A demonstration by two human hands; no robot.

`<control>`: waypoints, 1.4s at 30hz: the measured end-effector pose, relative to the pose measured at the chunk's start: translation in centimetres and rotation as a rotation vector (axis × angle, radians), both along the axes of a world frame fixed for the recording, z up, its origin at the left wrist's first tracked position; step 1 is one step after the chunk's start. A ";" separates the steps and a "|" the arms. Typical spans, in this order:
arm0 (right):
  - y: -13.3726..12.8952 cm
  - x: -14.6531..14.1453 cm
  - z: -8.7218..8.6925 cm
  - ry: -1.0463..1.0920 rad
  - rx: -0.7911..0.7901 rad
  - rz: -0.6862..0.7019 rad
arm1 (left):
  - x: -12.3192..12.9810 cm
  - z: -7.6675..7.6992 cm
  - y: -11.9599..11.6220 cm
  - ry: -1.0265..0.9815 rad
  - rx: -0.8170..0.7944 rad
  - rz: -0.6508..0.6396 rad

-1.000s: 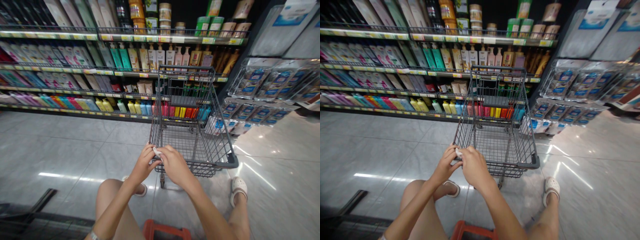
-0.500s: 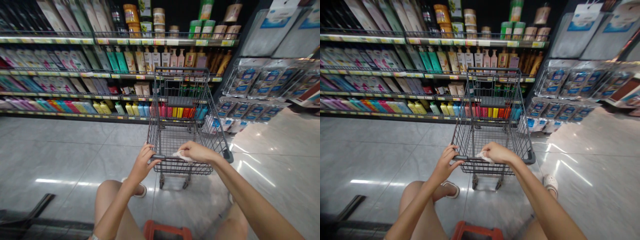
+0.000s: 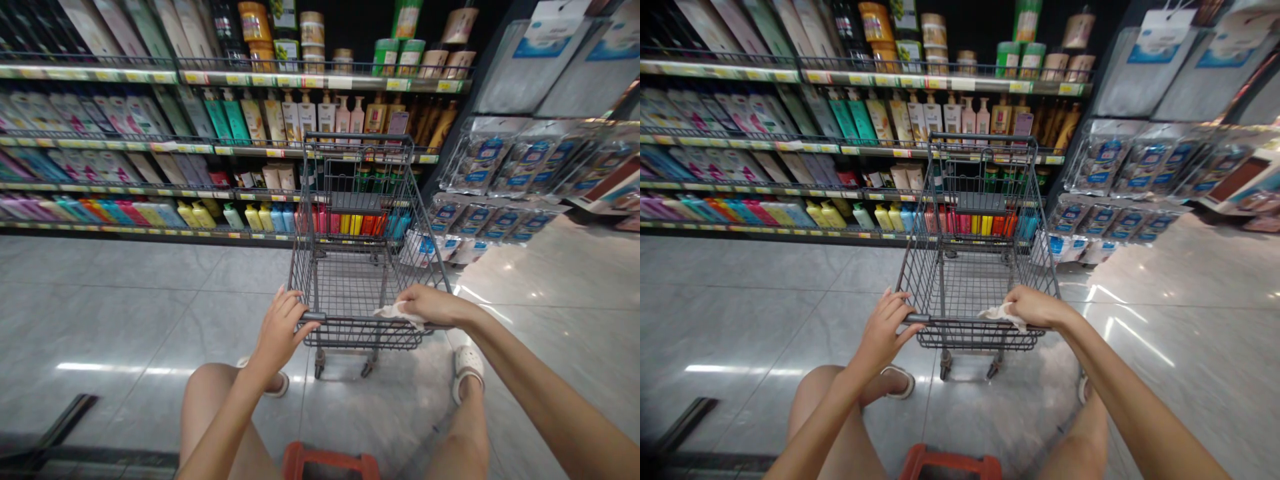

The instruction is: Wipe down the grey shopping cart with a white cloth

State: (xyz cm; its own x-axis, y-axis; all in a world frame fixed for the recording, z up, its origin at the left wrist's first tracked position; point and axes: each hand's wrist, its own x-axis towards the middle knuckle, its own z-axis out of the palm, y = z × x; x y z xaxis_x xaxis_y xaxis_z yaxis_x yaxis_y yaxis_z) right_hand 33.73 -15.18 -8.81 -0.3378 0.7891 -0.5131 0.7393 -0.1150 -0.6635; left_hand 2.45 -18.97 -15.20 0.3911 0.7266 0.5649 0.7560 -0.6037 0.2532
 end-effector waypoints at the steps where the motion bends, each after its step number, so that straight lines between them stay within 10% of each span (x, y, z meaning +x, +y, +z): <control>1: -0.1 -0.1 0.0 0.005 0.022 -0.004 | 0.2 0.2 -0.2 0.045 0.008 0.016; 18: -3.5 -9.8 -1.5 0.477 0.578 -0.085 | 4.0 0.4 -1.4 0.082 0.071 0.193; 42: -9.6 5.3 -5.7 -0.092 1.423 -0.043 | 1.9 0.9 -2.8 0.103 0.105 0.167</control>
State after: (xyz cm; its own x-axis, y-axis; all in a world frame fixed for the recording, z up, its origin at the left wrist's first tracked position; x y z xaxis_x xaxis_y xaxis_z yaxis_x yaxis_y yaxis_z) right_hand 39.03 -24.82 -14.48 -0.3102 0.6507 0.6931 0.7982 0.5743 -0.1819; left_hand 4.32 -21.73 -14.28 0.3300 0.7253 0.6042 0.8662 -0.4871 0.1116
